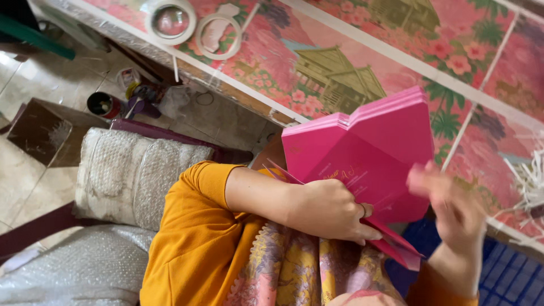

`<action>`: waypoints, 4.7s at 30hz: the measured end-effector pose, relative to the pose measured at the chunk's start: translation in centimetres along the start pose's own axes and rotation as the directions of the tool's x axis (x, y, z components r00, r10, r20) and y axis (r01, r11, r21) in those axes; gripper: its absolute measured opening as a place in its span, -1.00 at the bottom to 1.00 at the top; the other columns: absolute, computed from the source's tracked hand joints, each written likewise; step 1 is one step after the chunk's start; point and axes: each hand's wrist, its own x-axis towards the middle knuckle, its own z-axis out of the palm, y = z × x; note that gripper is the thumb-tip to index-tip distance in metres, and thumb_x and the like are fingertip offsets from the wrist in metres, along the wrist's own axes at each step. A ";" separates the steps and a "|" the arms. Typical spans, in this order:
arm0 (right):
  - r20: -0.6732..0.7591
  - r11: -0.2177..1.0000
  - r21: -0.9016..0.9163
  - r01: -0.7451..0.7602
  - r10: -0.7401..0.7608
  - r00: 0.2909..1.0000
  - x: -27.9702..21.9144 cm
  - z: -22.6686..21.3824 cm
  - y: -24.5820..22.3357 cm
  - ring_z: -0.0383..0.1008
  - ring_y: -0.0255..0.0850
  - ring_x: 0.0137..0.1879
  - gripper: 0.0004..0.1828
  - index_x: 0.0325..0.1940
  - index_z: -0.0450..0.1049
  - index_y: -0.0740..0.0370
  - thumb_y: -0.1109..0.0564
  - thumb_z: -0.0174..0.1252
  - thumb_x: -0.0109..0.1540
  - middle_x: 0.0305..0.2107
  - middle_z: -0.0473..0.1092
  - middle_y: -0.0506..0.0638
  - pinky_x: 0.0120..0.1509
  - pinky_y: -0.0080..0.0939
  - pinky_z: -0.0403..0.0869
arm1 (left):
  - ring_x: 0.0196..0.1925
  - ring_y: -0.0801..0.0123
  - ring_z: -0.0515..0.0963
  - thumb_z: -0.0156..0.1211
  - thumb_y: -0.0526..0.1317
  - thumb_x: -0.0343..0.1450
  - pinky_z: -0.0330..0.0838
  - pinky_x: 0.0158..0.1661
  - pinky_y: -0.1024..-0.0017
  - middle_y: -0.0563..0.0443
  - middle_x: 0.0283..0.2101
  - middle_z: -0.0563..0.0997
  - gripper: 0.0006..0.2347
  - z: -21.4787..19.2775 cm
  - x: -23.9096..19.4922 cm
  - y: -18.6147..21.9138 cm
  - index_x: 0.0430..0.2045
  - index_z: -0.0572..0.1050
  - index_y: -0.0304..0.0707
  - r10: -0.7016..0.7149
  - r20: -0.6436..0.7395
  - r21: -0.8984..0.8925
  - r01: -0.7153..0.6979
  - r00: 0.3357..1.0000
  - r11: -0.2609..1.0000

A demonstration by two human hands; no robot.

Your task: The person folds a stack of pink paper envelopes by hand, pressing the creases to ensure they are sharp. They handle the envelopes one by one, folding the flaps and stacking them on their lap.

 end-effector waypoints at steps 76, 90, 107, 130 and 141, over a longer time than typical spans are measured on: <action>-0.045 0.832 -0.505 0.230 -0.291 0.956 0.2 0.8 5.5 0.33 0.07 0.26 -0.65 -0.08 0.51 0.36 0.03 -0.01 0.29 -0.02 0.42 0.14 0.52 0.22 0.04 | -0.41 0.29 0.61 0.27 0.25 0.14 0.42 -0.37 0.39 -0.14 -0.17 0.54 -0.28 -0.1 0.4 0.3 0.16 0.20 0.09 -0.003 0.082 -0.069 0.009 0.997 0.998; -0.009 0.540 -0.785 0.302 -0.498 0.867 0.3 1.4 7.0 0.38 0.05 0.23 -0.70 0.01 0.55 0.32 0.13 0.22 0.24 0.07 0.44 0.13 0.36 0.11 0.21 | -0.47 0.15 0.62 0.25 0.08 0.20 0.42 -0.36 0.32 -0.14 -0.51 0.60 -0.47 0.0 0.4 0.1 -0.01 0.42 -0.20 -0.018 -0.038 -0.182 0.010 0.999 0.983; 0.058 0.949 -0.175 0.263 -0.257 0.965 -1.1 0.9 1.6 0.51 -0.02 -0.01 -0.86 -0.34 0.57 0.14 0.08 0.28 0.07 -0.29 0.53 0.00 0.36 0.17 0.25 | 0.31 -0.39 0.14 0.34 0.13 0.07 -0.02 0.14 -0.44 -0.22 0.26 0.28 -0.53 -1.1 0.4 0.3 -0.14 0.49 0.22 -0.084 -0.029 -0.125 0.079 0.996 0.989; -0.002 0.857 -0.413 0.310 -0.341 0.940 -2.0 1.6 2.3 0.51 -0.04 0.00 -0.95 -0.36 0.55 0.16 0.17 0.24 0.13 -0.27 0.52 -0.03 0.43 0.21 0.14 | 0.19 -0.24 0.37 0.29 0.11 0.14 0.08 0.12 -0.26 -0.17 0.04 0.51 -0.54 -0.1 0.0 0.8 -0.08 0.46 0.17 -0.040 -0.004 -0.123 0.039 0.999 0.992; 0.064 0.579 -0.755 0.309 -0.403 0.913 -2.2 2.0 5.2 0.38 -0.01 0.23 -0.73 -0.01 0.52 0.17 0.23 0.15 0.19 0.00 0.46 0.01 0.45 0.24 0.07 | 0.24 -0.15 0.33 0.31 0.08 0.12 0.04 0.14 -0.28 -0.15 -0.06 0.56 -0.53 0.0 0.0 0.6 -0.12 0.48 0.01 -0.016 -0.060 -0.110 0.009 0.998 0.994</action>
